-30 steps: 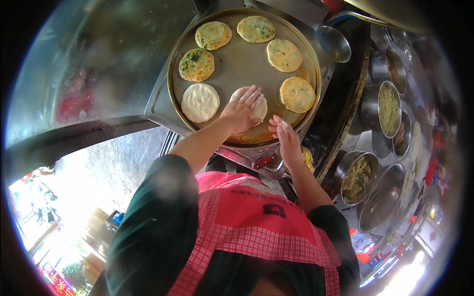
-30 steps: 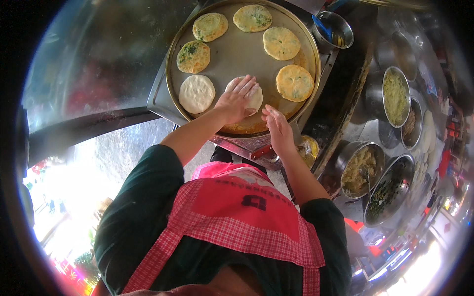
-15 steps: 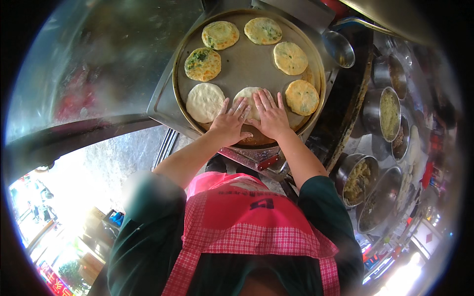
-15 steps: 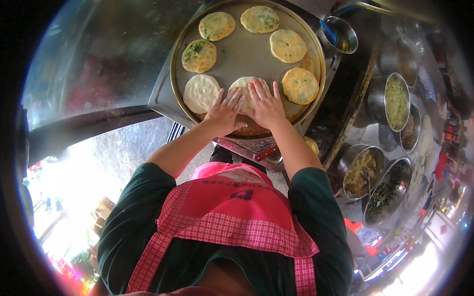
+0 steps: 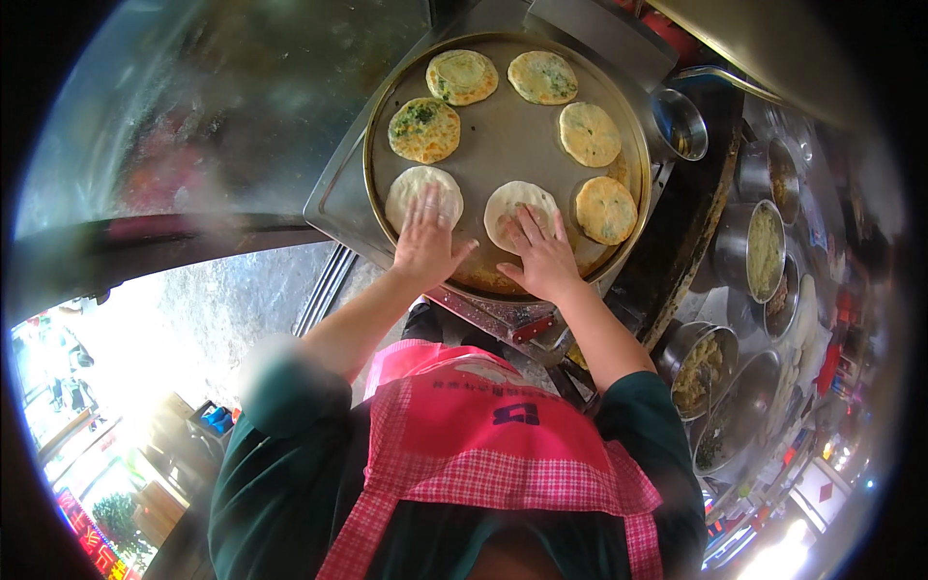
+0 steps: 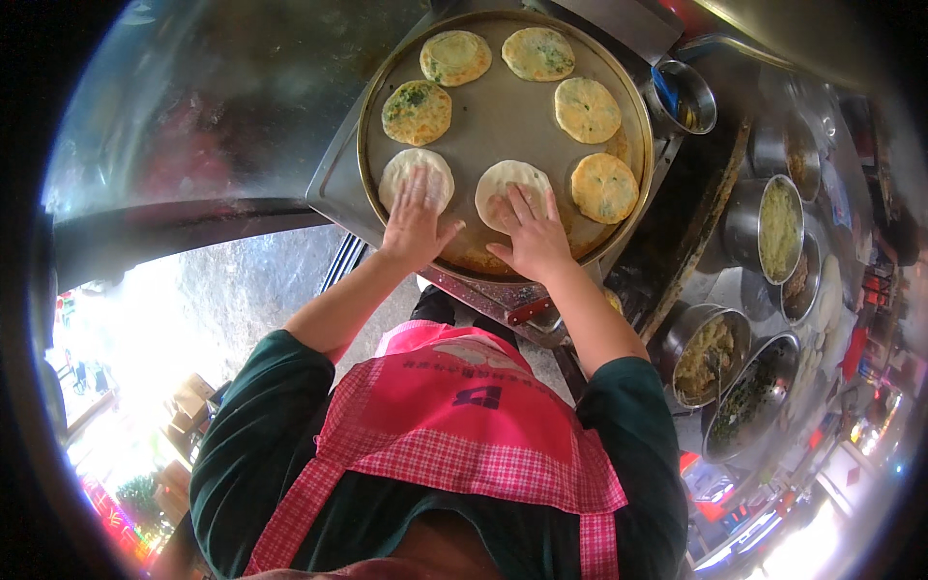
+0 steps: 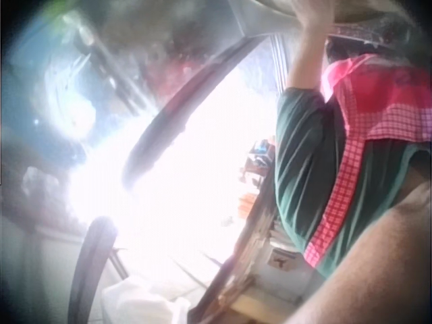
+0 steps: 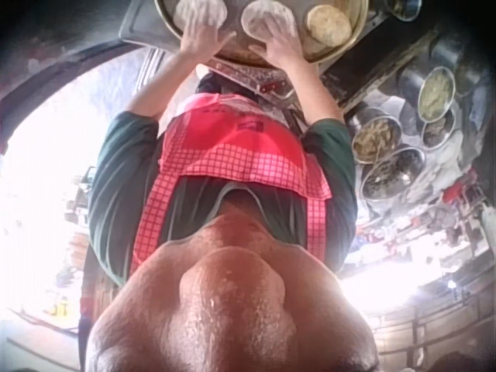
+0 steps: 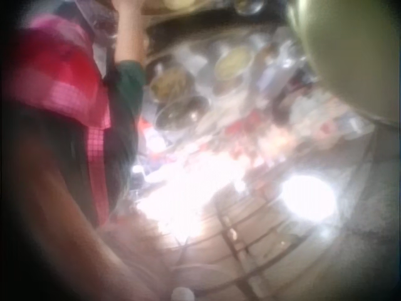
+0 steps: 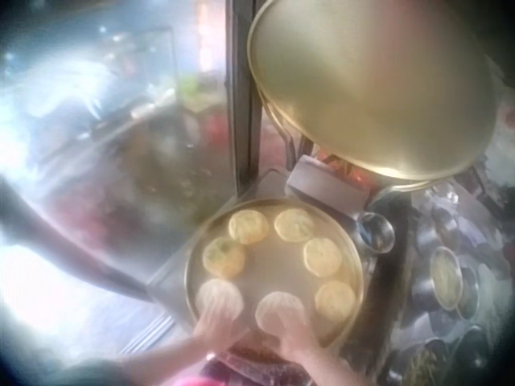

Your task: The person prepares savory pancakes by rolling dough, filling it with various ingredients, and cooking them on a griddle. They use a rolling pin to flatten dough, a spoon to add fillings, and tongs to flip the pancakes.

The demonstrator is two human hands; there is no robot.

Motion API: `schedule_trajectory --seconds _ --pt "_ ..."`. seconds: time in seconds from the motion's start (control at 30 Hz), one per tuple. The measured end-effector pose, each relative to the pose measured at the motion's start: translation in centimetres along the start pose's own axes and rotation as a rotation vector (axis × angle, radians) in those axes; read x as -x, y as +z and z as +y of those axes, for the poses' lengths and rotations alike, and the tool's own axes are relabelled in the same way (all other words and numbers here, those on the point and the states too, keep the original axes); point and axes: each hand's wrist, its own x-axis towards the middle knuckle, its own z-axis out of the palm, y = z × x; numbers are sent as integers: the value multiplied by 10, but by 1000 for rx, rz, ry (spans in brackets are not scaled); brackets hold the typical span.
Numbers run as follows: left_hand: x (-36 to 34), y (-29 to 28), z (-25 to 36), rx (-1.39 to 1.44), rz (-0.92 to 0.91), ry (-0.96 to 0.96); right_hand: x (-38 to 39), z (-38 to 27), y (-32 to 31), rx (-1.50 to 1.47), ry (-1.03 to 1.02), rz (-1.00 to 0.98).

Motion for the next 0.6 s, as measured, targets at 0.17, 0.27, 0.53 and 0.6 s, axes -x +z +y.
schedule_trajectory --seconds 0.17,0.27,0.53,0.6 --pt "-4 8 8 46 -10 -118 10 -8 1 -7 49 43" --pt "-16 13 19 50 -85 31 29 -8 -2 16 63 -26" --pt "-95 18 32 38 -44 159 47 -11 -3 -40 155 -83" --pt "-109 14 34 117 -17 129 39 -16 -4 38 189 -55"
